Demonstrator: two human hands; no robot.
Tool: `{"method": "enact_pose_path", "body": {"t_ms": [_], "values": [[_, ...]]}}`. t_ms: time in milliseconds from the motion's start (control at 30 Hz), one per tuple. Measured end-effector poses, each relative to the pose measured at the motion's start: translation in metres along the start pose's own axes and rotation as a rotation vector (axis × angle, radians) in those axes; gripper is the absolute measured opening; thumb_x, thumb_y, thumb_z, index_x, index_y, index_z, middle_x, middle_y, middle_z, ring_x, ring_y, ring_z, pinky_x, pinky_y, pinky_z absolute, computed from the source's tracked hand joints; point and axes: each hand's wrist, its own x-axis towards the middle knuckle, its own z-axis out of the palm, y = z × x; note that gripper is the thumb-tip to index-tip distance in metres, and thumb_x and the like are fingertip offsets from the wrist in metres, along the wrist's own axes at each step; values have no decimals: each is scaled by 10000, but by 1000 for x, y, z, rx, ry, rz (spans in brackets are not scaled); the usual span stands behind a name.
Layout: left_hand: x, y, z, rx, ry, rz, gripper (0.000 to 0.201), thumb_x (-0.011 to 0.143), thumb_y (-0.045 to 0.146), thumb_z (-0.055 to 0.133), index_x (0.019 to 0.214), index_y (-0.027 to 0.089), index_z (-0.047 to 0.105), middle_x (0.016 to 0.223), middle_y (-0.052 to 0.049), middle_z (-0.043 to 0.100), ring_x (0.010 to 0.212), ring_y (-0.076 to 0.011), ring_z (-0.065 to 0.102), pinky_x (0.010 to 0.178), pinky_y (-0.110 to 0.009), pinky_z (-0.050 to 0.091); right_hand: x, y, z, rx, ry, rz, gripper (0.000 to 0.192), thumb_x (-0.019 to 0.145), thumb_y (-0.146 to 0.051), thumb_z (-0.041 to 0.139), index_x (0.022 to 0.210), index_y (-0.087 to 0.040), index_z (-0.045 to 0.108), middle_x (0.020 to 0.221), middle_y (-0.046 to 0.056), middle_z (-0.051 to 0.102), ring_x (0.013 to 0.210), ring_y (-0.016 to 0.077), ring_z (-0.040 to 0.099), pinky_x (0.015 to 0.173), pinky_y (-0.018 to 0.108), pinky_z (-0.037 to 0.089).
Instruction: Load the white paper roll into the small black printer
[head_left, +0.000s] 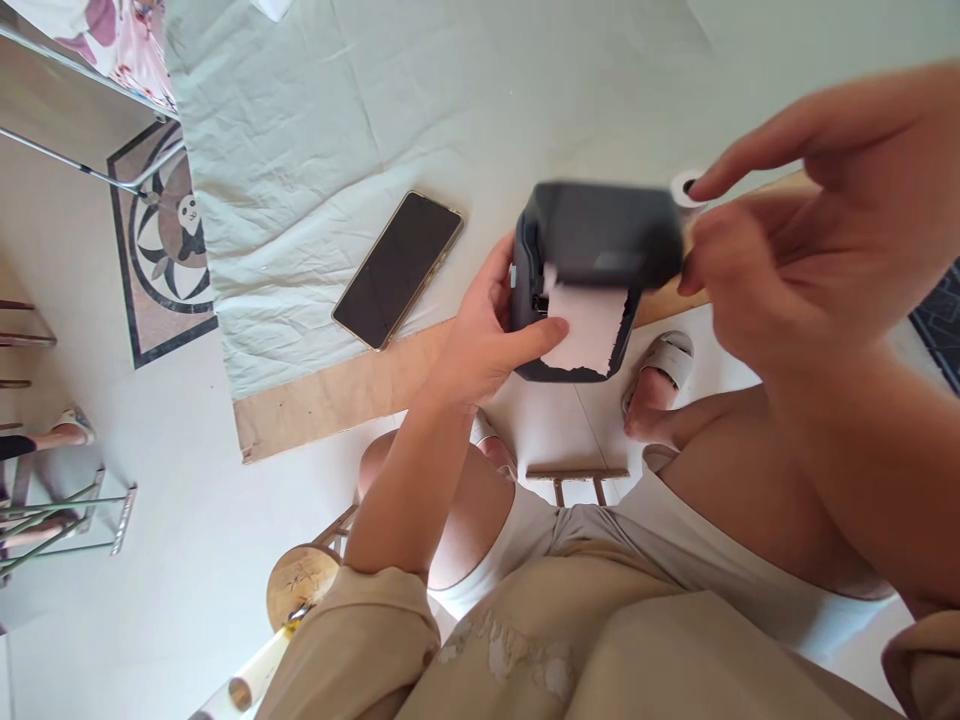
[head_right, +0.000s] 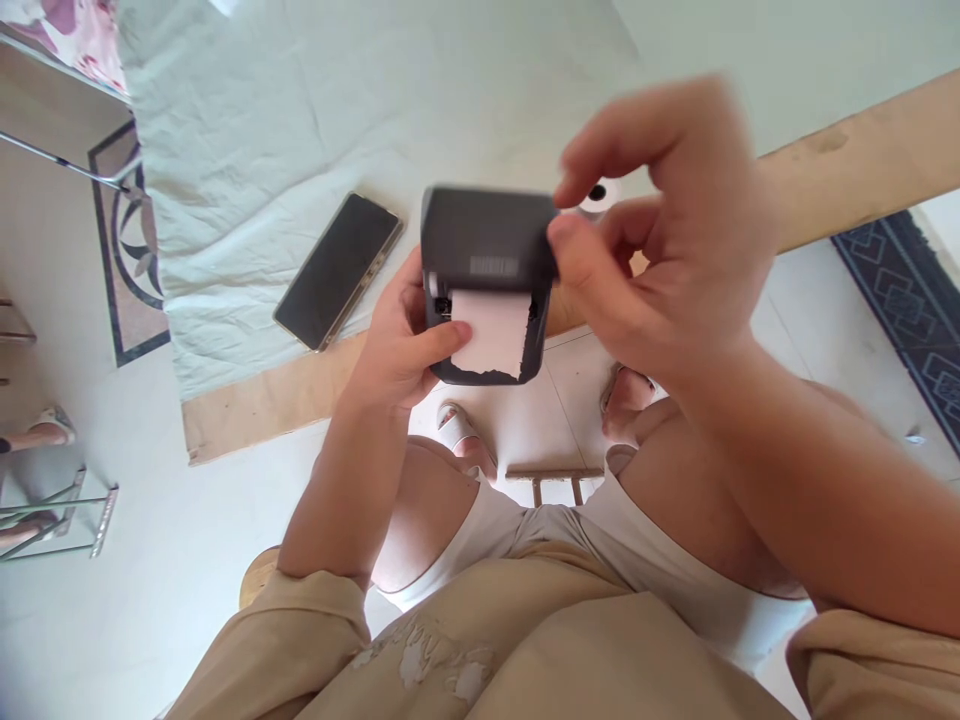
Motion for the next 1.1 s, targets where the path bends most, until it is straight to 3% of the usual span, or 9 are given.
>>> {"method": "enact_pose_path", "body": {"t_ms": [67,167,300,400,533,700,833,933,1100], "values": [[-1,1,2,-9,22,-7,643,705,395,911,1268,307,614,1036,-14,697,958,-242,730,763,-318,584,-2,-8,8,-83,23,-167,83,875,-198,634,956,-213,644,970,26,640,647,44,536,455,216,443],[-2,2,1,-32,51,4,658,689,397,920,1262,310,610,1123,-25,704,1077,-284,727,825,-347,601,-6,-12,12,-127,-40,-211,211,835,-151,655,1029,-230,636,1050,4,639,549,-14,466,431,188,434],[-2,0,-2,-82,38,31,582,711,395,901,1210,293,619,1056,-17,715,1053,-280,740,810,-353,622,-14,-14,11,-126,-135,-12,442,871,-206,670,1288,-289,549,1227,32,613,571,-15,560,434,140,452],[-2,0,0,-102,29,77,518,762,466,864,1177,281,616,1065,-20,715,1033,-261,733,814,-348,613,-17,-17,13,-83,-194,29,545,867,-226,686,1361,-333,481,1310,40,581,612,-5,592,461,130,470],[-3,2,4,-75,29,61,448,836,520,799,1168,283,613,1040,-15,701,1029,-244,715,819,-343,593,-18,-16,17,49,-268,61,613,815,-248,740,1336,-344,432,1424,44,531,561,-31,537,437,130,439],[-2,1,2,-13,4,48,583,740,482,895,1222,308,617,1201,-5,680,1170,-293,665,861,-334,568,-16,-12,17,48,-347,76,582,812,-306,770,1296,-309,446,1350,44,584,565,-11,542,444,148,447],[-1,0,1,-1,-22,80,473,803,468,835,1209,332,634,1187,-14,682,1158,-302,641,876,-361,570,-14,-12,18,34,-340,62,540,817,-306,765,1274,-323,477,1306,39,576,683,32,595,456,142,451],[0,-1,0,-1,-18,78,503,776,490,848,1213,351,641,1160,-12,699,1165,-326,637,886,-388,582,-14,-14,19,30,-324,65,518,803,-284,767,1247,-325,503,1285,40,577,827,83,638,496,146,487],[2,-2,-2,-14,-38,87,502,784,484,847,1219,337,643,1189,-12,709,1161,-317,646,869,-368,586,-13,-18,20,31,-312,103,534,794,-247,764,1253,-320,501,1283,32,576,746,54,599,520,164,522]]}}
